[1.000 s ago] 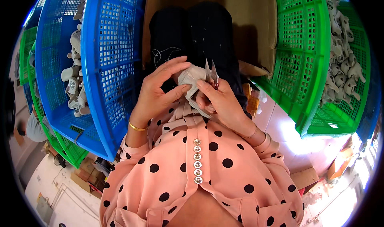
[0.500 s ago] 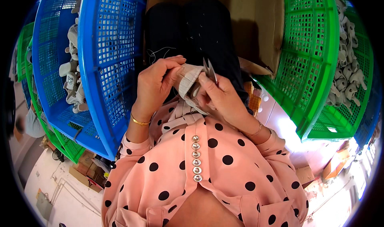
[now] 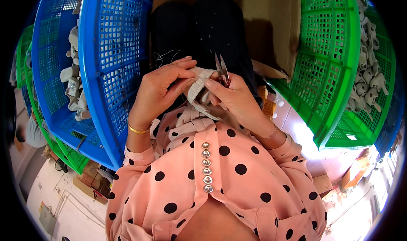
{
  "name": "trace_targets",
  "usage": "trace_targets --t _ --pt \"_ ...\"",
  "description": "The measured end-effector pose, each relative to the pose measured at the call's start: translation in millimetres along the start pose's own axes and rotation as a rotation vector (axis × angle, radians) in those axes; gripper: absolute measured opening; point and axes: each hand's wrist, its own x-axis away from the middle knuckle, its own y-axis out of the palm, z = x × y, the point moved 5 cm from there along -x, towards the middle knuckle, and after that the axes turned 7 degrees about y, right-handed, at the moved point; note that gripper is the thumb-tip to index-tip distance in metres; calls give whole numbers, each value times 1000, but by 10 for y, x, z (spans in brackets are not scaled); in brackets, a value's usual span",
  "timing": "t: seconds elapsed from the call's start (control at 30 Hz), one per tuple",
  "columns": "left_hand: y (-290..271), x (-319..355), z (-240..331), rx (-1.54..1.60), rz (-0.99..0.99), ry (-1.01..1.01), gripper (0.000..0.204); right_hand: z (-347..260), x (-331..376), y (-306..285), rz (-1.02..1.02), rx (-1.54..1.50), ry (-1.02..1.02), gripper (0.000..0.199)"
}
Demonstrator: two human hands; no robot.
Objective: The person sits on the floor and uses a pair of scissors to trim loose threads and excess fabric from the edges of white slippers. They handle the slippers one by one from a blue basket, cutting small bits of material and placing the finished items into a cardboard box.
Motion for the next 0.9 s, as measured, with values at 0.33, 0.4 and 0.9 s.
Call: trace_targets --t 0.33,0.4,0.9 --pt "-17 74 -22 -17 208 -203 7 -458 82 -262 292 167 -302 21" --pt "-15 69 -29 10 255 -204 8 -524 122 -257 259 418 -436 28" --pt "85 32 -8 -72 440 82 10 -632 86 125 217 1551 -592 43"
